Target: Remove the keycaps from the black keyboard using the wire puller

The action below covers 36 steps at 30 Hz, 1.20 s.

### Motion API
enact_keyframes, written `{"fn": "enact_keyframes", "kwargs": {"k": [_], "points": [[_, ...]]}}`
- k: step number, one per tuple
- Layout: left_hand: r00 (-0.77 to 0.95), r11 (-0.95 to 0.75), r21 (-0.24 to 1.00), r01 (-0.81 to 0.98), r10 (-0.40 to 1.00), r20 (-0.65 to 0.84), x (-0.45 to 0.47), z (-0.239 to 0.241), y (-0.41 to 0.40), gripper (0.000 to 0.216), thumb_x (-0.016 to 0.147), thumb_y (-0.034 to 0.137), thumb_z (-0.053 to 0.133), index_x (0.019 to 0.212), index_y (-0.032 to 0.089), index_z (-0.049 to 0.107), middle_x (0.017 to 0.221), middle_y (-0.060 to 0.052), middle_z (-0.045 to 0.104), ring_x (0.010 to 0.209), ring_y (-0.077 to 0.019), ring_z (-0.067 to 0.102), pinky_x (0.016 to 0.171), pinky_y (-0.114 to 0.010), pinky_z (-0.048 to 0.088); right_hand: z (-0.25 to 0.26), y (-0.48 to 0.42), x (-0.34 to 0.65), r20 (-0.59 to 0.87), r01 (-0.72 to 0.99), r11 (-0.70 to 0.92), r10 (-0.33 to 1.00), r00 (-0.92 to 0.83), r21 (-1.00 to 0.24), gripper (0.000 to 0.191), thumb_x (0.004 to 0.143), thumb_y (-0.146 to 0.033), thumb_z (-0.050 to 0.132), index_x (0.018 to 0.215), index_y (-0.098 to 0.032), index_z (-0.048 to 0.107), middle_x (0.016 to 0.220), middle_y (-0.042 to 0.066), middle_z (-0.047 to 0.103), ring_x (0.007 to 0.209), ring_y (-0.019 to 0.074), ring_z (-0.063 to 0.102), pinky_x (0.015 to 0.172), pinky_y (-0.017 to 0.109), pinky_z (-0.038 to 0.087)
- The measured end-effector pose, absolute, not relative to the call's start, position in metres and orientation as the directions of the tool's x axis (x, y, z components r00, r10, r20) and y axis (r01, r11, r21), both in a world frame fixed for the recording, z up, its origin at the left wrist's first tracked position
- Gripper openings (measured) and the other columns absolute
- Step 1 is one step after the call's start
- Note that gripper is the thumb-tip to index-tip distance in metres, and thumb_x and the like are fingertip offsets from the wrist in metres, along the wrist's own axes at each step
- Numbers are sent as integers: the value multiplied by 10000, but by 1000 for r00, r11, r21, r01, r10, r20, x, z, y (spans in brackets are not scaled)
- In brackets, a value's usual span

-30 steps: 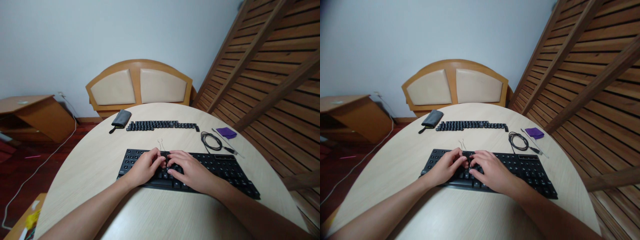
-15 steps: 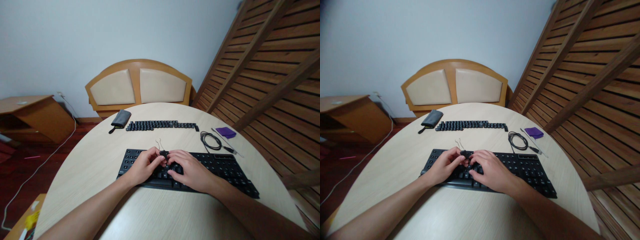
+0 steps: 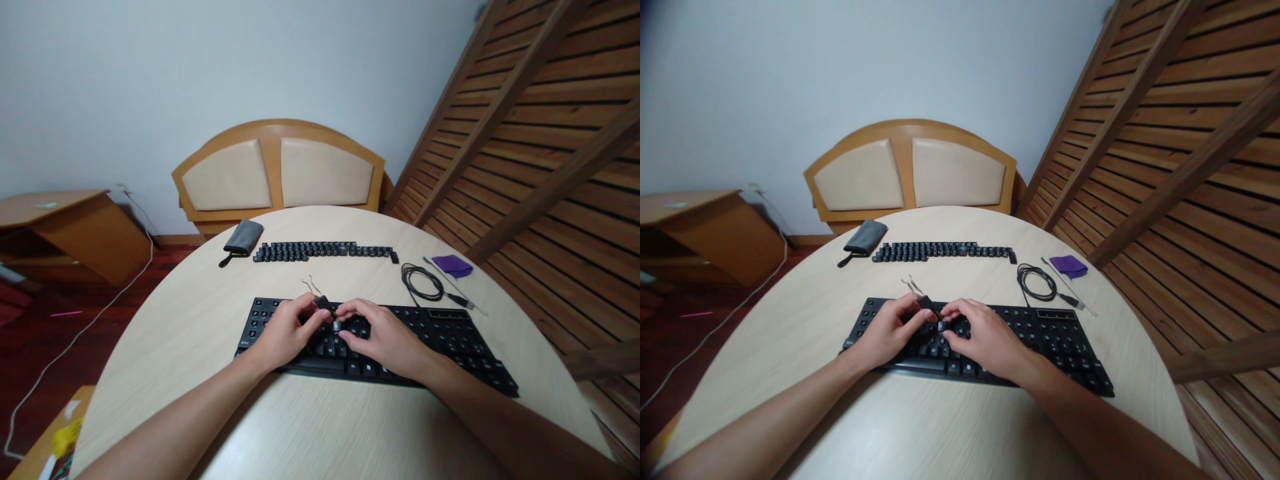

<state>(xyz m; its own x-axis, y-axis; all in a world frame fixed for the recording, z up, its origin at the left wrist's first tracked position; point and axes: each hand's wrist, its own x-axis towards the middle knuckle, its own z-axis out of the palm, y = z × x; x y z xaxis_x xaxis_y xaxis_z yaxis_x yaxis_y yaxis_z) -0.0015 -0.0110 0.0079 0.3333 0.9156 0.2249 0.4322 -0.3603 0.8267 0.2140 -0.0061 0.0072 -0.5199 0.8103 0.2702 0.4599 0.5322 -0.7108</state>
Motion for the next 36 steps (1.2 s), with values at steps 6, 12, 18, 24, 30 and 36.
{"fn": "enact_keyframes", "kwargs": {"k": [6, 12, 18, 24, 30, 36], "points": [[368, -379, 806, 455, 904, 218, -1, 10, -13, 225, 956, 342, 562, 865, 187, 697, 764, -9, 716, 695, -166, 630, 632, -251, 414, 7, -7, 215, 271, 425, 548, 787, -555, -720, 283, 821, -171, 688, 1076, -223, 576, 1030, 33, 691, 985, 190, 656, 903, 338, 505], [355, -369, 823, 431, 908, 221, 0, 13, -13, 239, 962, 332, 550, 814, 180, 660, 743, -5, 703, 683, -159, 617, 644, -243, 425, 7, -6, 216, 293, 405, 576, 765, -574, -710, 242, 854, -178, 677, 1063, -221, 563, 1030, 30, 688, 987, 180, 648, 888, 318, 498], [358, -365, 829, 425, 908, 217, 0, 14, -13, 224, 966, 312, 535, 801, 177, 601, 737, 3, 700, 664, -148, 613, 637, -237, 427, 6, -5, 217, 355, 399, 671, 700, -620, -625, 99, 912, -235, 644, 1008, -218, 623, 1014, 31, 708, 989, 188, 639, 909, 345, 470], [371, -319, 903, 288, 906, 202, 1, 9, -11, 181, 972, 309, 523, 845, 184, 550, 763, -3, 695, 734, -164, 652, 704, -254, 465, 4, -4, 217, 366, 386, 700, 670, -645, -601, 160, 918, -237, 644, 1077, -240, 645, 1064, 18, 714, 1019, 176, 638, 926, 337, 463], [374, -290, 919, 269, 910, 178, 0, 7, -11, 186, 974, 330, 525, 853, 190, 536, 775, -7, 707, 755, -176, 669, 718, -264, 475, 4, -3, 217, 367, 398, 710, 665, -650, -580, 179, 888, -225, 687, 1063, -235, 649, 1064, 21, 718, 1016, 183, 639, 924, 348, 462], [366, -377, 821, 430, 904, 223, 0, 12, -13, 200, 970, 301, 530, 818, 186, 593, 760, -4, 721, 697, -164, 646, 673, -257, 443, 3, -3, 218, 345, 398, 698, 670, -657, -596, 136, 880, -240, 699, 1002, -224, 641, 1049, 23, 707, 1022, 184, 626, 930, 348, 463]]}}
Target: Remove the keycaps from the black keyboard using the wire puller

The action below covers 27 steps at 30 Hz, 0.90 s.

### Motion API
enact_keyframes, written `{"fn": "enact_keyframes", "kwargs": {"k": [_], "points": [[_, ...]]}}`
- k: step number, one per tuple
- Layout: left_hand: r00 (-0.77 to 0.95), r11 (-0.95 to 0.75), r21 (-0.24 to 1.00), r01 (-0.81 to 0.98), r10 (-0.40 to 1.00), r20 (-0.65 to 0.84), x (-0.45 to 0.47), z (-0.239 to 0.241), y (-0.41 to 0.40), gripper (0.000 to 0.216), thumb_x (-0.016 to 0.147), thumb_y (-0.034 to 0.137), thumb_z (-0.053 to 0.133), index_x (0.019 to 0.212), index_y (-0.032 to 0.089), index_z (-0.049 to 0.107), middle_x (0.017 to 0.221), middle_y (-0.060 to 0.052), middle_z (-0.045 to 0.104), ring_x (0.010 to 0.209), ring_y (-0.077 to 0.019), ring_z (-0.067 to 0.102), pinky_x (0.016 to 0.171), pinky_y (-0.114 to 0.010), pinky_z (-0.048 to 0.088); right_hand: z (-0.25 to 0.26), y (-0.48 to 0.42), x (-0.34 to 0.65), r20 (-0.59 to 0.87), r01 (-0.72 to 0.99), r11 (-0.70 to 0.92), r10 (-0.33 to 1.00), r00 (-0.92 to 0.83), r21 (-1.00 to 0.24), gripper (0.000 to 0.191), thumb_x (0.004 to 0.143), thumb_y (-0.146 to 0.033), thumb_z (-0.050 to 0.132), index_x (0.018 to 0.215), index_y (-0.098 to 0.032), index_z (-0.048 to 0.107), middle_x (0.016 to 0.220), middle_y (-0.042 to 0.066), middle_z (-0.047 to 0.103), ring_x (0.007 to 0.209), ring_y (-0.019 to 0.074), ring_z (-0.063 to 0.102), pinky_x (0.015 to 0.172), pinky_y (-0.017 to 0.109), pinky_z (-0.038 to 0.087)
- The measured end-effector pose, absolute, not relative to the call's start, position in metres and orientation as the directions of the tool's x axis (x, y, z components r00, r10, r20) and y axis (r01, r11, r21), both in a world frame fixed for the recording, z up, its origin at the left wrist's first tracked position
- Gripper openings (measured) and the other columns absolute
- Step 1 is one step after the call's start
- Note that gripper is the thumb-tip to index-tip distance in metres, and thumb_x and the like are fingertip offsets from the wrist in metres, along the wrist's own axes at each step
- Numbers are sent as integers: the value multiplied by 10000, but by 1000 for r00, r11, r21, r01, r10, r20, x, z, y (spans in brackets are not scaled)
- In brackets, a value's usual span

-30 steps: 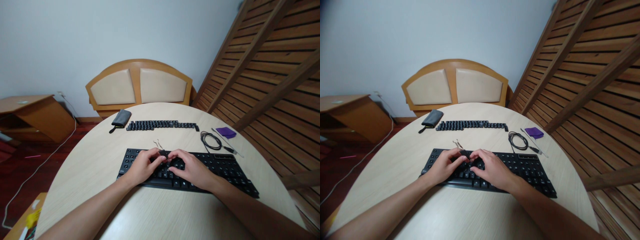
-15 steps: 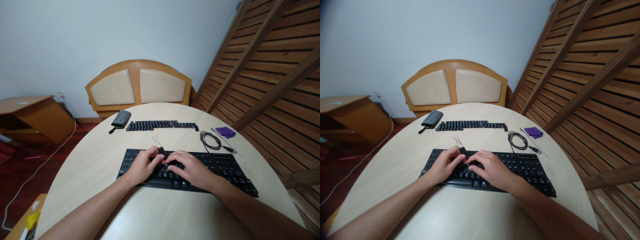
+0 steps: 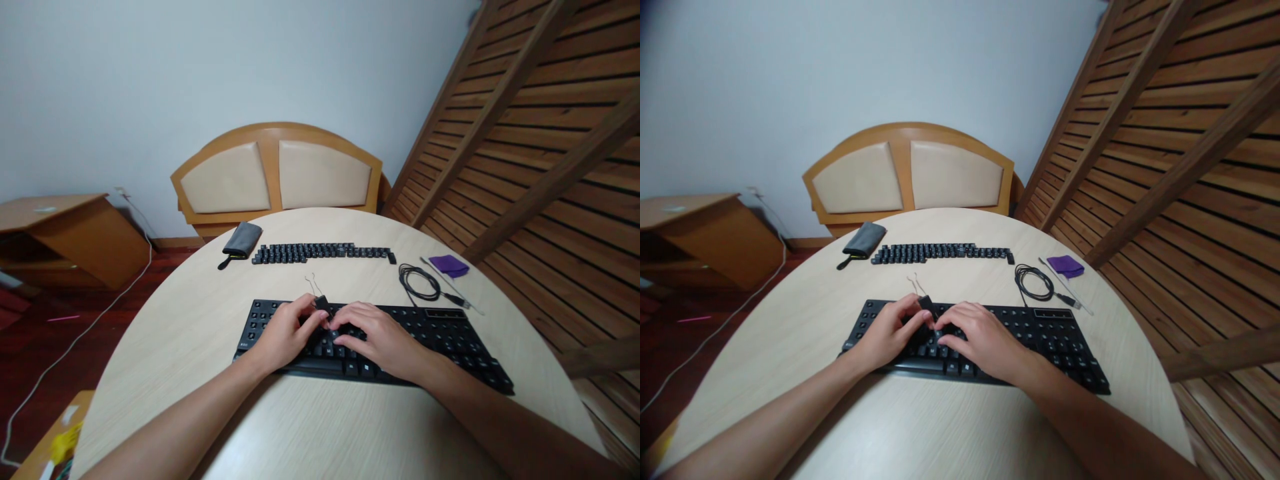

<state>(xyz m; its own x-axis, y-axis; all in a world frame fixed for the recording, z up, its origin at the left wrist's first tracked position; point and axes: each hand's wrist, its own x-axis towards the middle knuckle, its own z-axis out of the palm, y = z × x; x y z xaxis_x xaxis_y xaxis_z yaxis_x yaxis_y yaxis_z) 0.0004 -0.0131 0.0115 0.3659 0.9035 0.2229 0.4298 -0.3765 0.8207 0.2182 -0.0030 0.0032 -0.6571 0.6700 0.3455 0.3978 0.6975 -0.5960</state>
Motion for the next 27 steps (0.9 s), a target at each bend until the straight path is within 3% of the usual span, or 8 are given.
{"fn": "enact_keyframes", "kwargs": {"k": [7, 13, 22, 27], "points": [[325, -352, 838, 417, 919, 224, 0, 8, -10, 172, 978, 303, 505, 857, 202, 576, 834, -17, 732, 806, -188, 684, 770, -283, 470, 4, -3, 217, 338, 376, 675, 681, -650, -635, 125, 885, -243, 689, 998, -230, 637, 1126, 31, 675, 1086, 179, 594, 968, 331, 454], [230, -283, 846, 451, 953, 196, 0, 2, -7, 201, 976, 339, 502, 817, 216, 505, 813, -20, 732, 797, -202, 687, 757, -302, 468, 10, 0, 217, 324, 478, 616, 763, -559, -627, 96, 890, -219, 672, 983, -229, 650, 978, 18, 685, 956, 174, 627, 869, 313, 482], [239, -288, 814, 505, 953, 188, -1, 0, -6, 195, 976, 347, 493, 833, 217, 516, 817, -28, 738, 798, -218, 685, 756, -319, 465, 43, 47, 202, 352, 733, 540, 837, -418, -414, 109, 854, -208, 686, 963, -222, 682, 974, 21, 723, 917, 191, 655, 805, 305, 480], [255, -299, 802, 518, 948, 189, -1, 1, -6, 208, 981, 347, 479, 818, 220, 496, 816, -31, 736, 796, -223, 685, 759, -325, 465, 59, 100, 170, 338, 828, 464, 870, -359, -314, 161, 893, -243, 636, 1050, -225, 673, 1023, 37, 730, 940, 210, 657, 790, 304, 463]]}}
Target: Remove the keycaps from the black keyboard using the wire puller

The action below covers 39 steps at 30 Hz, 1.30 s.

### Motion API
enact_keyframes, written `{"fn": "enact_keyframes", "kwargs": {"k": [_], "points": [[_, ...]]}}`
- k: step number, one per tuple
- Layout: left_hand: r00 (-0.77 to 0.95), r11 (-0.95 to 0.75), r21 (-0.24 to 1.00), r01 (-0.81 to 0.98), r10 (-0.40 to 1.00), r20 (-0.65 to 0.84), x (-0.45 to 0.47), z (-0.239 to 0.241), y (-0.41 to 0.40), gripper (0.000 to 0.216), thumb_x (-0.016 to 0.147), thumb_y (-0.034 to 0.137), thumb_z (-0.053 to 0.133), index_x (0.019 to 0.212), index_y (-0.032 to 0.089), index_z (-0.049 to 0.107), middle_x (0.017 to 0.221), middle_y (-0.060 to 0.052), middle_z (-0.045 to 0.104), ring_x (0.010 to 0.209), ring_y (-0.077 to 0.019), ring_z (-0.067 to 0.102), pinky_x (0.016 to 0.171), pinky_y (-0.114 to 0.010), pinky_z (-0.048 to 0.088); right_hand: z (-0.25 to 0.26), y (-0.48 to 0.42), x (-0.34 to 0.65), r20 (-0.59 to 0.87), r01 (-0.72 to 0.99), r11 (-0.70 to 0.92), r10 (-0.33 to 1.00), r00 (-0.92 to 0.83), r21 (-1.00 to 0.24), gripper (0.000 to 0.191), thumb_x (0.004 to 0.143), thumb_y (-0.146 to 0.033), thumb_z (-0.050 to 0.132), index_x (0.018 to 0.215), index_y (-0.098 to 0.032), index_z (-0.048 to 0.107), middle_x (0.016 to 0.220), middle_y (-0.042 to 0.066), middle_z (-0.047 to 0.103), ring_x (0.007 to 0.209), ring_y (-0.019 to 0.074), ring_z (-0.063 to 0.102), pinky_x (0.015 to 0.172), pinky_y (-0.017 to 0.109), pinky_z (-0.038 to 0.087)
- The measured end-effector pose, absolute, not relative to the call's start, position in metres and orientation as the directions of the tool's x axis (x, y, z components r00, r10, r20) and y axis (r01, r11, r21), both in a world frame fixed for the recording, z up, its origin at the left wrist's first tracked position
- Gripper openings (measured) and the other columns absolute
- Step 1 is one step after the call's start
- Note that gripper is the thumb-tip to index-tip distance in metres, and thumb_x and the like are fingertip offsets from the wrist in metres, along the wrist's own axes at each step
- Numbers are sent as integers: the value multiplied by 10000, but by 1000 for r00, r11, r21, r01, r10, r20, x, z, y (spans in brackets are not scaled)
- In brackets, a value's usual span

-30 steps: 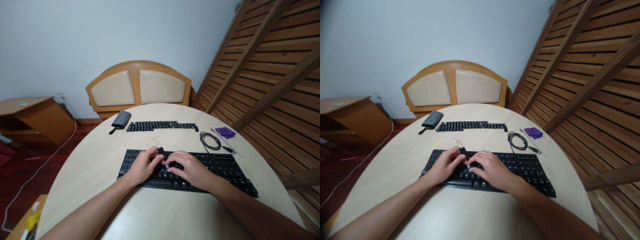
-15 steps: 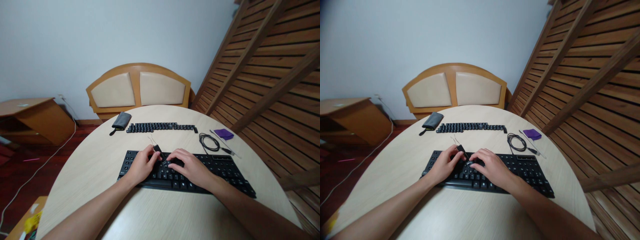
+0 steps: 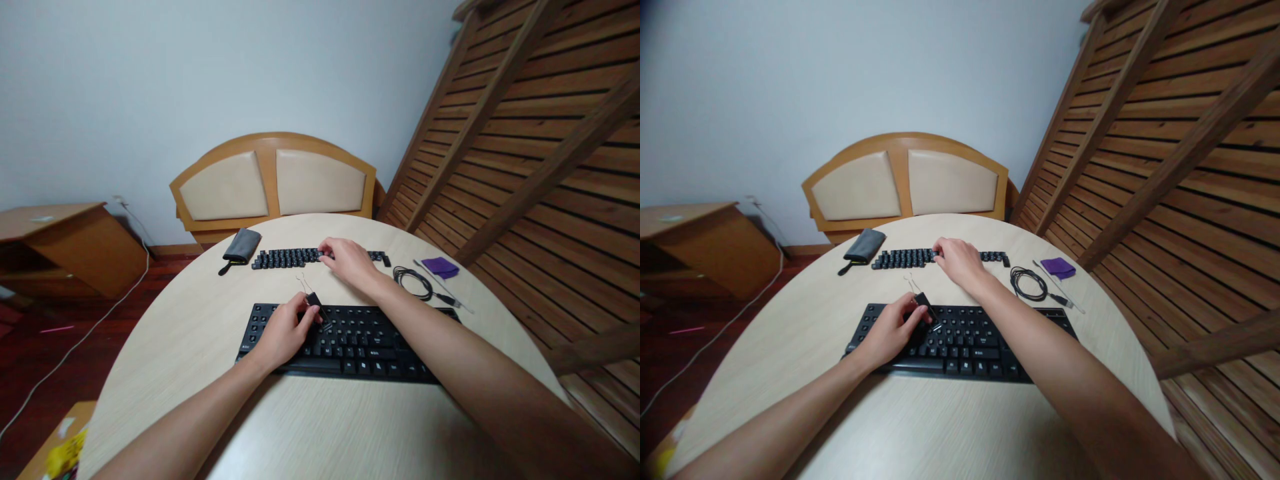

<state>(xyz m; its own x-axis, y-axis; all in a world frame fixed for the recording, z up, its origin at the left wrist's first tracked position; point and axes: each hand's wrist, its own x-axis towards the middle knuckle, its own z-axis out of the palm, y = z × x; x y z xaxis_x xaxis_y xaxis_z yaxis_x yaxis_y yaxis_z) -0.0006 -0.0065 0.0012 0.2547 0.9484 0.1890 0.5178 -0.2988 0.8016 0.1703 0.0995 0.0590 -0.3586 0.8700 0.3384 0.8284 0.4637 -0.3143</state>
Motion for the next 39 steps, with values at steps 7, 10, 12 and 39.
{"fn": "enact_keyframes", "kwargs": {"k": [7, 10, 12, 39], "points": [[261, -303, 788, 536, 947, 187, -1, 2, -7, 202, 979, 346, 484, 819, 224, 498, 818, -32, 740, 796, -229, 687, 759, -330, 468, 21, 123, 138, 310, 857, 429, 887, -342, -284, 195, 946, -259, 562, 1120, -213, 637, 1124, 84, 706, 1063, 223, 623, 941, 347, 414], [258, -308, 786, 536, 946, 194, 0, 2, -7, 197, 977, 336, 488, 815, 224, 505, 815, -30, 740, 795, -229, 687, 751, -326, 469, 6, 122, 136, 284, 860, 426, 893, -350, -281, 187, 944, -271, 569, 1108, -216, 639, 1095, 80, 714, 1064, 221, 626, 952, 351, 406], [257, -307, 785, 538, 947, 194, 0, 3, -7, 194, 976, 336, 488, 820, 223, 514, 818, -33, 742, 797, -232, 686, 751, -326, 468, 0, 122, 137, 269, 864, 416, 899, -345, -283, 189, 944, -272, 563, 1111, -219, 634, 1077, 74, 720, 1032, 217, 640, 927, 345, 420], [259, -297, 782, 548, 949, 180, 0, 5, -8, 194, 977, 335, 489, 830, 220, 542, 824, -37, 743, 797, -233, 686, 771, -333, 475, -8, 130, 133, 238, 871, 393, 913, -331, -296, 245, 948, -245, 528, 1185, -244, 592, 1105, 45, 713, 1009, 189, 651, 878, 301, 446]]}}
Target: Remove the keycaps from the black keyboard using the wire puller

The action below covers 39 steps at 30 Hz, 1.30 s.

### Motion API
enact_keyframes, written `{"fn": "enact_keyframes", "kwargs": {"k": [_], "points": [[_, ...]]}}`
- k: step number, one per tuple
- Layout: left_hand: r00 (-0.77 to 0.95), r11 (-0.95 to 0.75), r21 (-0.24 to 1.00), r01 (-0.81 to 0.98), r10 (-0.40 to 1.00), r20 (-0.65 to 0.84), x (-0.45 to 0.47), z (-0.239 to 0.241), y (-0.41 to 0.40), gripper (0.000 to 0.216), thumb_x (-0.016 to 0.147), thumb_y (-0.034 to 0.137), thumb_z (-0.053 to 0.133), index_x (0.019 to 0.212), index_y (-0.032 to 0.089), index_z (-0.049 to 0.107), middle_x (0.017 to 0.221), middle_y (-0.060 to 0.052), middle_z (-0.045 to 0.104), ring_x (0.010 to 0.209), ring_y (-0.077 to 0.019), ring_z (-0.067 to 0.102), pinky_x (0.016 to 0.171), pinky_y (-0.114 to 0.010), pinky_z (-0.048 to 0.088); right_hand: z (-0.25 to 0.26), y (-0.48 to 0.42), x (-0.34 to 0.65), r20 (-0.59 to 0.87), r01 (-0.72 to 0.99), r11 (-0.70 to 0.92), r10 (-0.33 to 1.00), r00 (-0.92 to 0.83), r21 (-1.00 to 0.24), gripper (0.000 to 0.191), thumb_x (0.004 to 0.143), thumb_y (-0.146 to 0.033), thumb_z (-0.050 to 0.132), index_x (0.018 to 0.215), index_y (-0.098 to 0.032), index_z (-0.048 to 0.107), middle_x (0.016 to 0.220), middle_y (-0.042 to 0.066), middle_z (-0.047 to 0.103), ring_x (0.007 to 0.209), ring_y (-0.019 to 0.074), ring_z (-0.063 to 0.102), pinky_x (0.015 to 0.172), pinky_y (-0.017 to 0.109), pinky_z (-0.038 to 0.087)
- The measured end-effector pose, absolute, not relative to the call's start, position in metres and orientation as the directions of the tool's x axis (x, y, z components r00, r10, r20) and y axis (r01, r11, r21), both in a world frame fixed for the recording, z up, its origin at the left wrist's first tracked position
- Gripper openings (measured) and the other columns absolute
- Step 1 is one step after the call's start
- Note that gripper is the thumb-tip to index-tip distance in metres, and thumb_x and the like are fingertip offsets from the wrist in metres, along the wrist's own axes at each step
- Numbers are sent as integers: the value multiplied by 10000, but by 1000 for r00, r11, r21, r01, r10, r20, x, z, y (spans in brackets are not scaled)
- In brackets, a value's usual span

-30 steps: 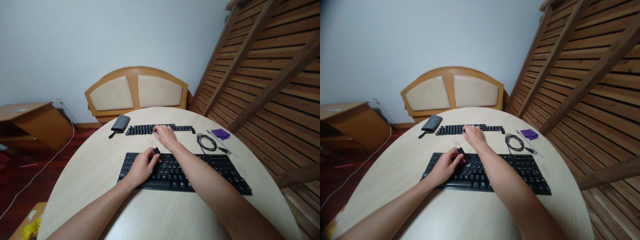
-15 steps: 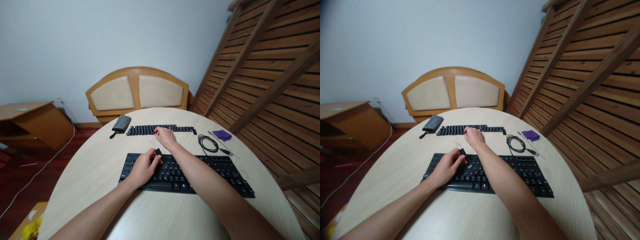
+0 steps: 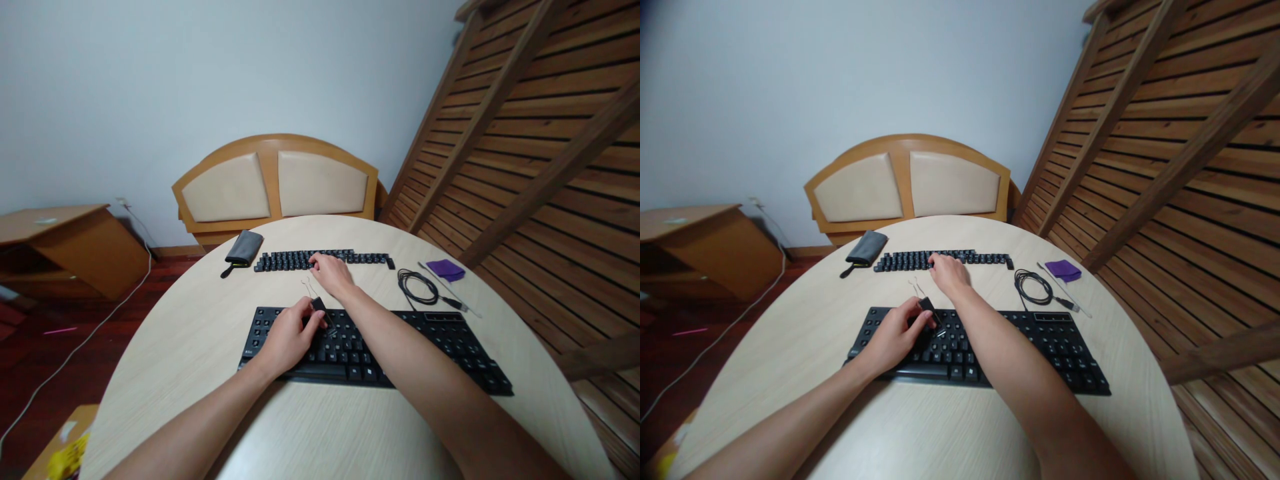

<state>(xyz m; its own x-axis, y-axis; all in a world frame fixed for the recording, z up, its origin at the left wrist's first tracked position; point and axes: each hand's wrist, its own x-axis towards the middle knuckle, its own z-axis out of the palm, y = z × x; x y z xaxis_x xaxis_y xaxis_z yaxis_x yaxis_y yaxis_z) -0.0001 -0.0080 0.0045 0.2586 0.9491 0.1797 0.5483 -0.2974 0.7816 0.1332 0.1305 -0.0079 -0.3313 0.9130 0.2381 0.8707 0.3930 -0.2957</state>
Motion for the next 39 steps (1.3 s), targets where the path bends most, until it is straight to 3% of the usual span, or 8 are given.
{"fn": "enact_keyframes", "kwargs": {"k": [6, 11, 17, 21, 26, 39], "points": [[265, -309, 786, 535, 945, 191, 0, 3, -7, 182, 975, 334, 489, 828, 229, 515, 827, -34, 743, 803, -234, 689, 766, -328, 468, 6, 123, 136, 196, 883, 416, 905, -377, -219, 342, 938, -201, 521, 1279, -230, 533, 1115, 79, 720, 1047, 221, 661, 901, 337, 444], [260, -310, 780, 543, 946, 195, 0, 2, -7, 188, 973, 327, 487, 813, 230, 483, 818, -29, 748, 788, -236, 691, 748, -329, 465, 29, 96, 149, 115, 889, 443, 895, -430, -120, 522, 841, -247, 660, 1336, -198, 501, 1078, 142, 729, 1019, 301, 679, 863, 382, 469], [270, -318, 777, 543, 942, 197, 0, 3, -7, 194, 976, 337, 485, 818, 225, 497, 817, -38, 750, 797, -240, 693, 757, -328, 462, 42, 32, 186, 45, 874, 480, 877, -478, -68, 279, 915, -328, 581, 1137, -175, 651, 1015, 158, 735, 964, 321, 685, 813, 404, 492], [275, -324, 759, 565, 941, 197, 0, 3, -7, 178, 975, 333, 486, 841, 220, 522, 828, -39, 749, 791, -237, 684, 753, -327, 461, 37, 3, 217, 127, 790, 579, 815, -565, -204, 308, 942, -422, 554, 1124, -198, 660, 1064, 121, 706, 1041, 297, 635, 896, 429, 482], [271, -321, 740, 591, 943, 192, 0, 3, -7, 187, 977, 337, 485, 833, 221, 514, 841, -44, 749, 816, -240, 682, 746, -324, 460, 18, -7, 243, 177, 603, 679, 712, -679, -419, 511, 860, -499, 653, 1288, -227, 585, 1301, 105, 585, 1212, 263, 518, 1048, 433, 418], [306, -371, 722, 584, 924, 227, 15, 8, -27, 191, 968, 310, 495, 877, 187, 608, 847, -54, 716, 777, -211, 652, 727, -313, 464, 9, -9, 241, 179, 578, 667, 714, -677, -471, 563, 839, -479, 675, 1323, -212, 571, 1389, 113, 522, 1314, 279, 432, 1112, 461, 360]]}}
